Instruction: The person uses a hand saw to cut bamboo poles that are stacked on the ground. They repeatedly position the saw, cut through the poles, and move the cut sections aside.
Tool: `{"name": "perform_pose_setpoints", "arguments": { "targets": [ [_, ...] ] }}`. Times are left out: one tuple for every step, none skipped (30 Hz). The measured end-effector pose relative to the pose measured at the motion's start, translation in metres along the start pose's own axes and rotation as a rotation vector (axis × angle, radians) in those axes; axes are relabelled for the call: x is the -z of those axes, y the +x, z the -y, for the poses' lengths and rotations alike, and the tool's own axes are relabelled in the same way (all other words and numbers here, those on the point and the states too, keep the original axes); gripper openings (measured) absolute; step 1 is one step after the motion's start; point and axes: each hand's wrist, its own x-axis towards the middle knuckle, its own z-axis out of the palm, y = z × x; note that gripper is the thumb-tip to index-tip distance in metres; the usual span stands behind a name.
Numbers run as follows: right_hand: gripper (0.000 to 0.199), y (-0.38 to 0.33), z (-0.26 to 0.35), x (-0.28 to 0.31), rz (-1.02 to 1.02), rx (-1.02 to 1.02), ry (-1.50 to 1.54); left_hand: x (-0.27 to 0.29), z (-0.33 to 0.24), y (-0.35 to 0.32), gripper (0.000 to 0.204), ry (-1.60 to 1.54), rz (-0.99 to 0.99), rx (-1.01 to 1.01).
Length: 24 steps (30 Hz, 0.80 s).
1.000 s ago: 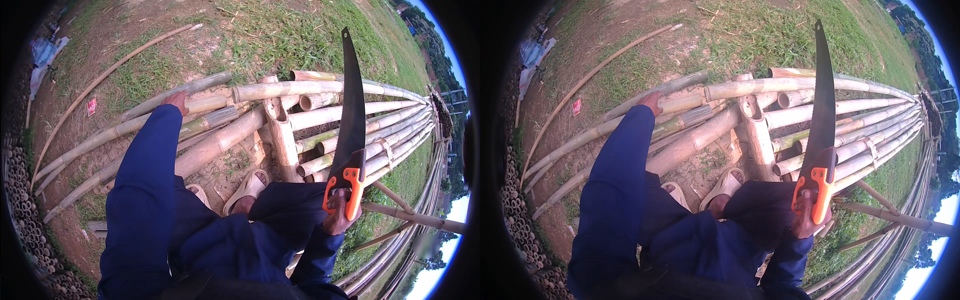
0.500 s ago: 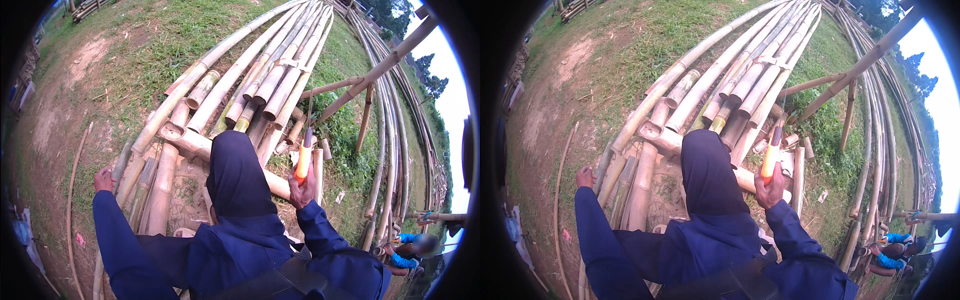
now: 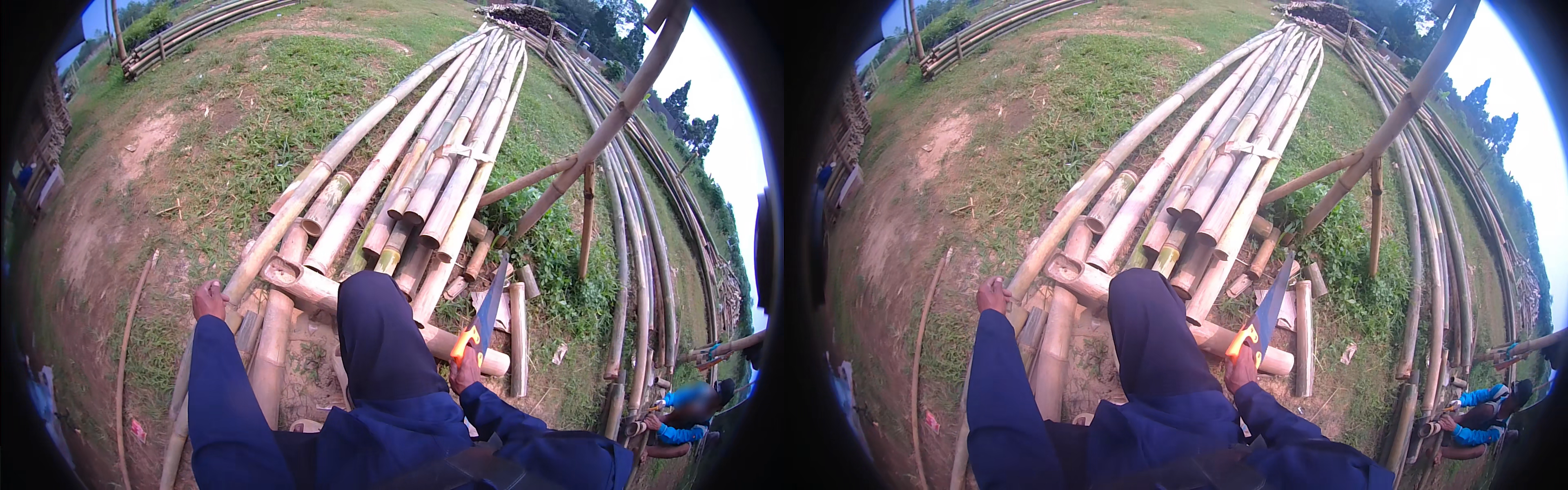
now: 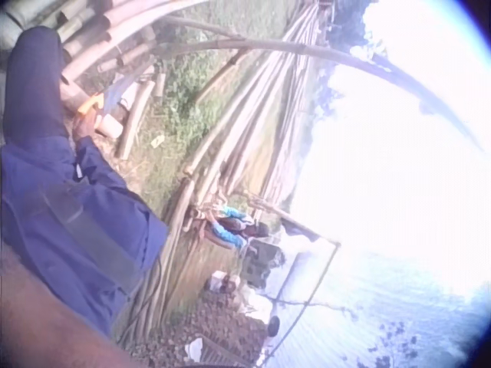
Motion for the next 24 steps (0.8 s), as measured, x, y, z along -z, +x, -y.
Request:
{"name": "perform_pose_setpoints", "arguments": {
  "targets": [
    [0.037,0.009,-0.004,-0.008,0.044,0.004,-0.011,0.001,-0.003,0.002,0.023,0.1,-0.036,-0.037],
    [0.036,0.012,-0.01,-0.012,0.09,-0.011,-0.033,-0.002,-0.014,-0.001,0.028,0.157,-0.019,-0.029],
    [0.035,0.015,-0.016,-0.015,0.135,-0.024,-0.056,-0.004,-0.027,0.001,0.029,0.15,-0.028,-0.055],
    [0.033,0.02,-0.015,-0.023,0.181,-0.058,-0.083,0.003,-0.028,-0.001,0.03,0.161,-0.041,-0.061],
    [0.038,0.026,-0.004,-0.027,0.256,-0.006,-0.147,0.011,-0.025,-0.004,0.031,0.178,-0.055,-0.055],
    [0.042,0.029,-0.005,-0.029,0.297,-0.062,-0.181,0.014,-0.028,-0.005,0.032,0.195,-0.046,-0.05],
    [0.046,0.025,-0.011,-0.037,0.346,-0.116,-0.214,0.017,-0.03,-0.002,0.034,0.219,-0.038,-0.04],
    [0.056,0.027,-0.022,-0.042,0.36,-0.134,-0.236,0.013,-0.033,0.002,0.037,0.248,-0.05,-0.039],
    [0.06,0.026,-0.028,-0.041,0.416,-0.156,-0.272,0.01,-0.052,0.0,0.04,0.271,-0.007,-0.037],
    [0.06,0.027,-0.028,-0.043,0.438,-0.099,-0.247,0.016,-0.046,0.004,0.043,0.276,-0.005,-0.023],
    [0.06,0.027,-0.03,-0.044,0.447,-0.049,-0.221,0.019,-0.039,0.011,0.046,0.273,0.001,-0.019],
    [0.059,0.028,-0.039,-0.042,0.444,-0.014,-0.199,0.017,-0.045,0.012,0.049,0.306,0.025,-0.005],
    [0.06,0.027,-0.039,-0.041,0.398,-0.011,-0.193,0.016,-0.052,0.011,0.052,0.336,0.052,0.007],
    [0.06,0.029,-0.037,-0.038,0.353,-0.001,-0.185,0.016,-0.055,0.011,0.058,0.389,0.095,0.02],
    [0.06,0.028,-0.035,-0.035,0.308,0.007,-0.175,0.015,-0.058,0.011,0.064,0.442,0.141,0.031],
    [0.056,0.035,-0.005,-0.024,0.334,-0.062,-0.153,0.015,-0.058,0.008,0.07,0.497,0.184,0.044],
    [0.054,0.034,0.008,-0.016,0.269,-0.046,-0.093,0.005,-0.065,0.005,0.075,0.554,0.185,-0.01],
    [0.052,0.036,0.017,-0.011,0.203,-0.026,-0.029,-0.005,-0.073,0.001,0.081,0.611,0.182,-0.065],
    [0.05,0.039,0.024,-0.007,0.131,-0.007,0.033,-0.013,-0.078,-0.001,0.086,0.665,0.179,-0.125],
    [0.046,0.041,0.034,-0.006,0.079,-0.001,0.079,-0.019,-0.082,0.0,0.088,0.693,0.206,-0.12],
    [0.046,0.047,0.07,0.003,0.085,-0.079,0.142,-0.023,-0.083,0.001,0.089,0.725,0.226,-0.113],
    [0.046,0.047,0.077,0.008,0.042,-0.047,0.205,-0.033,-0.091,0.005,0.09,0.747,0.252,-0.125],
    [0.047,0.051,0.09,0.007,0.013,-0.004,0.277,-0.037,-0.085,0.008,0.088,0.773,0.255,-0.128],
    [0.048,0.055,0.104,0.008,0.02,0.031,0.287,-0.041,-0.074,0.012,0.086,0.799,0.26,-0.133]
  ]
}}
